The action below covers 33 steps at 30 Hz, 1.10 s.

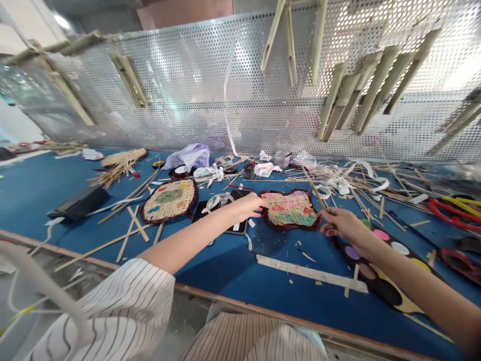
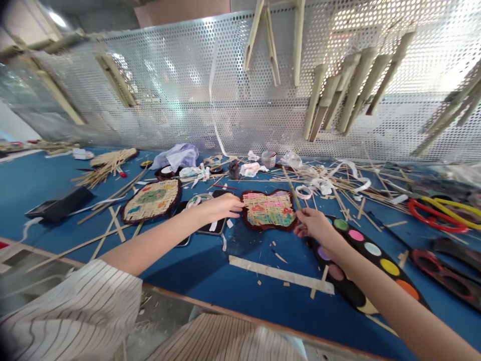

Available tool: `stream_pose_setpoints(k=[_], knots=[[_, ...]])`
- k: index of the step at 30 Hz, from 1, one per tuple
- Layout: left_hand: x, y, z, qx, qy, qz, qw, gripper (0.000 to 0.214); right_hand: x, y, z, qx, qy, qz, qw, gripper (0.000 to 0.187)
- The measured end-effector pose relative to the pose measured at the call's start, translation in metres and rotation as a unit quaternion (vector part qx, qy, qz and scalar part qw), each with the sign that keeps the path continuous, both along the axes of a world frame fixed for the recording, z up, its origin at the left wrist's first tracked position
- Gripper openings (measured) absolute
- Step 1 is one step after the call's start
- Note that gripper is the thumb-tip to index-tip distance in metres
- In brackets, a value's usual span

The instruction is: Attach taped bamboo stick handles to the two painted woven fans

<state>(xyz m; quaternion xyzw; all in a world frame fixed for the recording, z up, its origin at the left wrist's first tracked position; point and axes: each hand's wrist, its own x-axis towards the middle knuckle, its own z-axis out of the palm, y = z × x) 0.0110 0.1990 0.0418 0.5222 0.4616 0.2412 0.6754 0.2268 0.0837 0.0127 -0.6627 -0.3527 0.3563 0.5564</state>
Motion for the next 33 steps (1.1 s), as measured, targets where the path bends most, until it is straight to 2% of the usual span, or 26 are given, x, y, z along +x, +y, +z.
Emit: stream_pose_setpoints(k=[4, 7, 12, 16, 19, 23, 29, 33], knots=[[0.006, 0.001, -0.01, 0.01, -0.003, 0.005, 1.0, 0.017, 0.008, 0.007, -0.005, -0.097, 0.034, 0.025, 0.994, 0.03], [0.007, 0.001, -0.011, 0.035, -0.007, 0.009, 0.999, 0.016, 0.013, 0.004, -0.004, -0.111, 0.058, 0.028, 0.992, 0.026], [0.004, -0.003, -0.005, 0.092, -0.033, 0.031, 0.995, 0.007, 0.015, -0.005, 0.0, -0.043, 0.106, 0.024, 0.993, 0.015], [0.002, -0.008, -0.005, 0.116, -0.06, 0.05, 0.99, 0.019, 0.013, -0.011, 0.007, 0.025, 0.14, 0.015, 0.99, 0.008], [-0.001, -0.012, -0.006, 0.134, -0.093, 0.061, 0.985, 0.036, 0.012, -0.013, 0.013, 0.055, 0.157, 0.022, 0.986, 0.007], [-0.009, -0.016, -0.002, 0.144, -0.144, 0.068, 0.977, 0.051, 0.01, -0.015, 0.02, 0.085, 0.173, 0.051, 0.98, 0.014], [-0.035, -0.011, 0.006, 0.141, -0.194, 0.064, 0.969, 0.054, 0.002, -0.02, 0.036, 0.133, 0.197, 0.08, 0.968, 0.022], [-0.058, -0.01, 0.012, 0.146, -0.205, 0.064, 0.966, 0.053, -0.004, -0.019, 0.045, 0.135, 0.211, 0.09, 0.964, 0.03]])
